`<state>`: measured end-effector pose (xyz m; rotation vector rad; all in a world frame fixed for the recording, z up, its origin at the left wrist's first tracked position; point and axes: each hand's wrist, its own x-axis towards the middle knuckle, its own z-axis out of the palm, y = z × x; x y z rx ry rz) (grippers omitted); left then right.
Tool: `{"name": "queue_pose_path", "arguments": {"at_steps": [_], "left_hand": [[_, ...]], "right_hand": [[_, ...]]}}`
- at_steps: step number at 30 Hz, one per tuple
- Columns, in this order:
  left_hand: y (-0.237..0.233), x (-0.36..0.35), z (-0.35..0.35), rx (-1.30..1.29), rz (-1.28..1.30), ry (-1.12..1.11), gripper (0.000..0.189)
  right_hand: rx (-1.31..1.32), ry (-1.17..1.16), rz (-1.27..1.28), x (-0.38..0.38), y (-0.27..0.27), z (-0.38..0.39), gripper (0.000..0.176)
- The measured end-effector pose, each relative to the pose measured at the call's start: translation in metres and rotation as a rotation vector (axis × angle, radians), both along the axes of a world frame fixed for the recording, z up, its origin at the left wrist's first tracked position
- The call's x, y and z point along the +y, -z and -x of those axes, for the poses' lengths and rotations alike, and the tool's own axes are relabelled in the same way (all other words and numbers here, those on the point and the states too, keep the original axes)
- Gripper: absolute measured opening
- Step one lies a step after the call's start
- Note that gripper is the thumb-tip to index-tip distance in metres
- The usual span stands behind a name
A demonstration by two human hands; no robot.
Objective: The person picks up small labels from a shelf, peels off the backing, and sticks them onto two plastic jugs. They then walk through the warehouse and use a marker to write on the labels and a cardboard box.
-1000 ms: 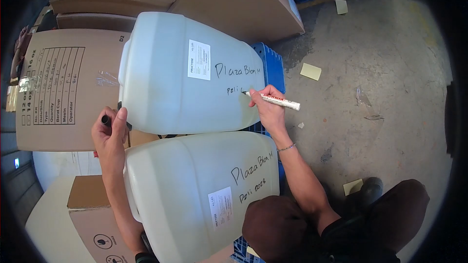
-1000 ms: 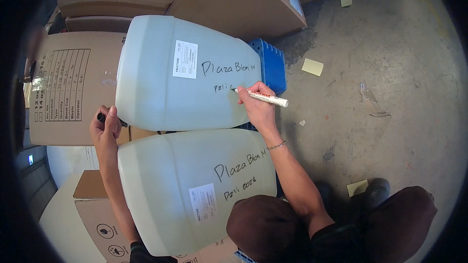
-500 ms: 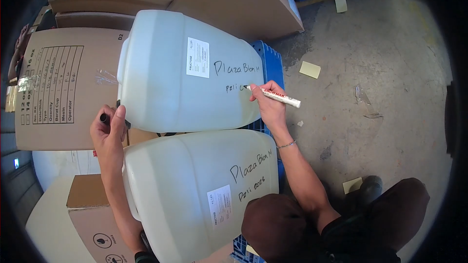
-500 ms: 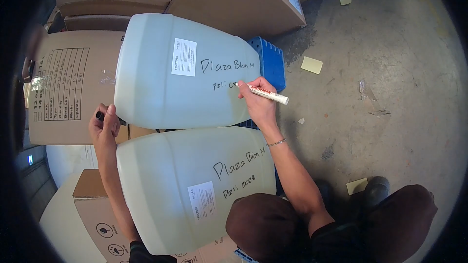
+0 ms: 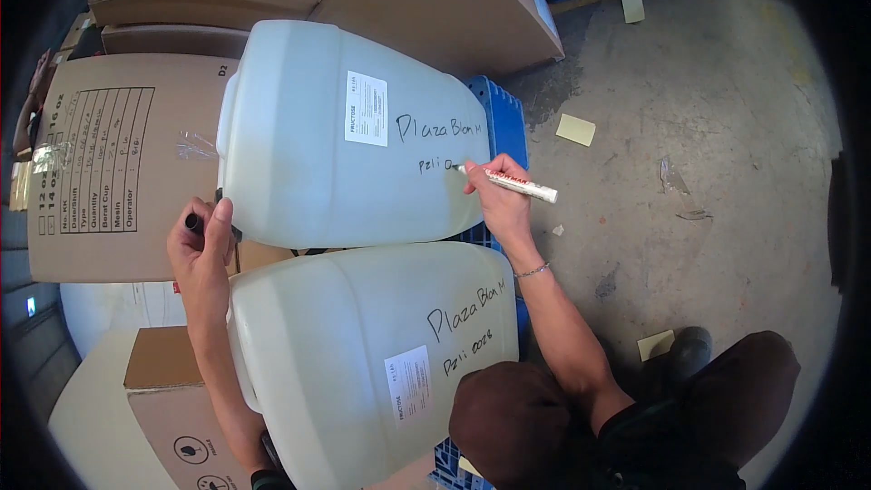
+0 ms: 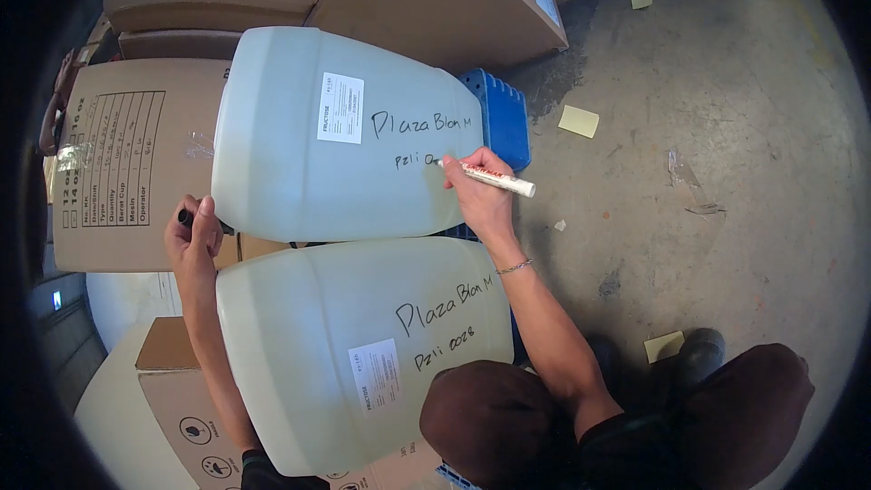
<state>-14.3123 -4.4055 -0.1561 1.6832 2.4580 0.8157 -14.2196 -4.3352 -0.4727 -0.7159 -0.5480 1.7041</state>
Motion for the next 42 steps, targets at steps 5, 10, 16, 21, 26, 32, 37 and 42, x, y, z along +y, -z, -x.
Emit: {"name": "queue_pose_path", "arguments": {"at_steps": [5, 10, 16, 21, 26, 32, 37, 42], "left_hand": [[0.001, -0.001, -0.002, 0.015, -0.008, -0.011, 0.037], [0.001, -0.001, 0.006, 0.04, -0.004, 0.01, 0.038], [0.002, -0.006, 0.005, 0.067, 0.0, -0.007, 0.039], [0.004, 0.0, 0.004, 0.088, -0.015, -0.004, 0.04], [0.003, 0.0, 0.003, 0.067, -0.005, 0.005, 0.039], [0.003, 0.0, 0.001, 0.044, -0.012, 0.003, 0.038], [0.003, -0.001, 0.001, 0.034, -0.004, 0.007, 0.038], [0.002, -0.001, 0.001, 0.032, 0.003, -0.001, 0.038]], "right_hand": [[-0.008, 0.047, 0.029, 0.005, 0.002, -0.001, 0.023], [0.008, 0.038, -0.014, 0.005, 0.004, 0.001, 0.023], [0.015, 0.019, 0.021, -0.002, -0.001, -0.002, 0.023], [0.002, 0.033, 0.027, 0.003, -0.003, -0.003, 0.024], [0.037, 0.023, 0.008, 0.003, -0.003, 0.0, 0.023], [0.021, 0.043, 0.019, 0.005, 0.0, 0.0, 0.024], [0.012, 0.021, 0.027, 0.005, 0.003, -0.003, 0.025], [0.031, -0.001, 0.056, 0.005, 0.005, -0.004, 0.026]]}}
